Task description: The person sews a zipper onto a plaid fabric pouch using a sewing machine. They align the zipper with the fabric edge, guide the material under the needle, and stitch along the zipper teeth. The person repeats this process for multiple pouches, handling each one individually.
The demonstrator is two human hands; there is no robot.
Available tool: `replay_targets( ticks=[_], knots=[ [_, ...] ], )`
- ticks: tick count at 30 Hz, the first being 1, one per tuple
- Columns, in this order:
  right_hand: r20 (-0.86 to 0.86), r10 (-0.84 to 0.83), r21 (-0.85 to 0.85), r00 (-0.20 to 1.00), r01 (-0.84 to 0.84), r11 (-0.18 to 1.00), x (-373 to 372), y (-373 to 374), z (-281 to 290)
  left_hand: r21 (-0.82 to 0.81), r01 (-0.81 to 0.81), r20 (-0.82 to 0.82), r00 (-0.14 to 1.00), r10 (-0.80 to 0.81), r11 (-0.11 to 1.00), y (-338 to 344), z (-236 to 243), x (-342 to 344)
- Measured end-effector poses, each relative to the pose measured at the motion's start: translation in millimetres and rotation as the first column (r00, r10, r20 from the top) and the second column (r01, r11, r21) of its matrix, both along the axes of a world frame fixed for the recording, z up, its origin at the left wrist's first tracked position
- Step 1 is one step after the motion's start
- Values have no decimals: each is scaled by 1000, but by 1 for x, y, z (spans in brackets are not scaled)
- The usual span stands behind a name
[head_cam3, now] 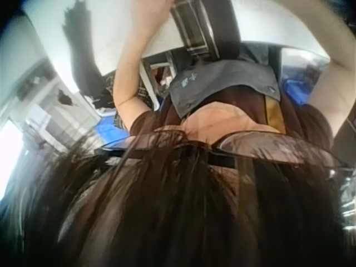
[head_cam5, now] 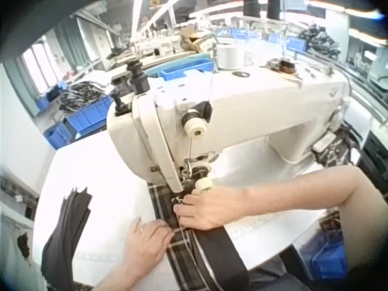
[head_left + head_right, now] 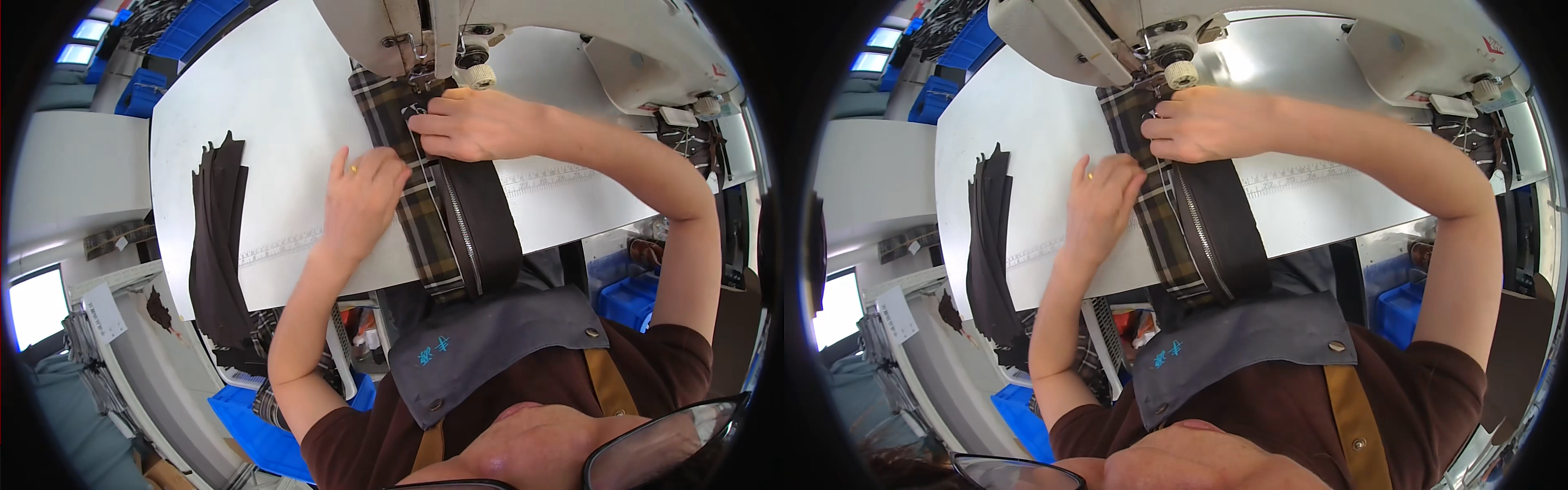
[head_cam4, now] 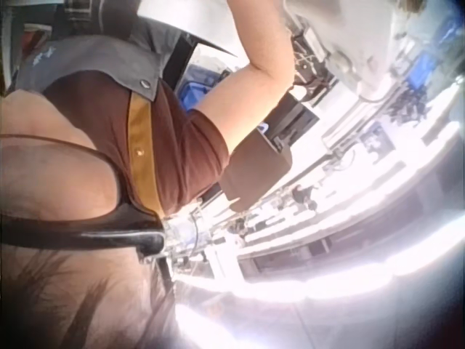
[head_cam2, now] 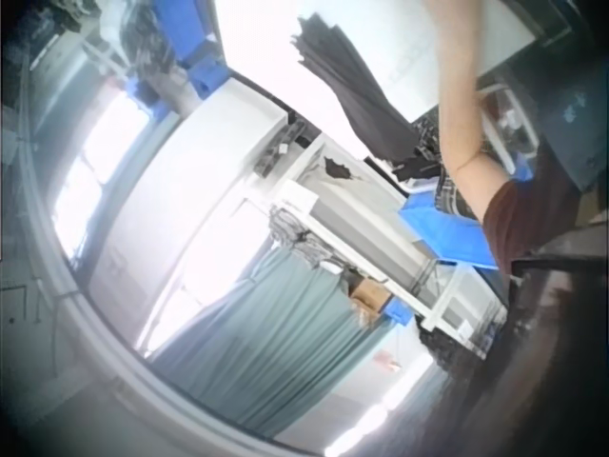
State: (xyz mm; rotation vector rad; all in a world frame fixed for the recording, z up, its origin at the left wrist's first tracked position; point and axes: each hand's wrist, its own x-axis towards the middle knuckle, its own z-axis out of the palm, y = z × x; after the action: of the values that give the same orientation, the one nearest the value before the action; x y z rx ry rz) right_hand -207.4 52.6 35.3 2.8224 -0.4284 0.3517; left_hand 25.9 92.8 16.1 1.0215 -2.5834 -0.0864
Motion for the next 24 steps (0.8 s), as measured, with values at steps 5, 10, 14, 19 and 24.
replay_targets(
  ticks=[5, 10, 14, 19, 24],
  knots=[
    [291, -119, 29, 949, 116, 993, -7, 10, -23, 20, 8, -194, 981, -3, 1000, -45, 2, -22],
    [339, -172, 32, 925, 171, 985, -4, 20, -31, -111, 121, -57, 990, -128, 986, -59, -9, -19],
    [344, -237, 71, 908, 226, 971, -1, 23, -32, -86, 37, -108, 993, -46, 996, -61, -15, -22],
    [355, -321, 124, 878, 296, 947, -7, 16, -36, -104, -90, -216, 974, 66, 990, -68, -18, -23],
    [365, -387, 218, 847, 326, 920, -8, 17, -37, -152, 53, -252, 964, -91, 987, -54, -15, -21]
  ],
)
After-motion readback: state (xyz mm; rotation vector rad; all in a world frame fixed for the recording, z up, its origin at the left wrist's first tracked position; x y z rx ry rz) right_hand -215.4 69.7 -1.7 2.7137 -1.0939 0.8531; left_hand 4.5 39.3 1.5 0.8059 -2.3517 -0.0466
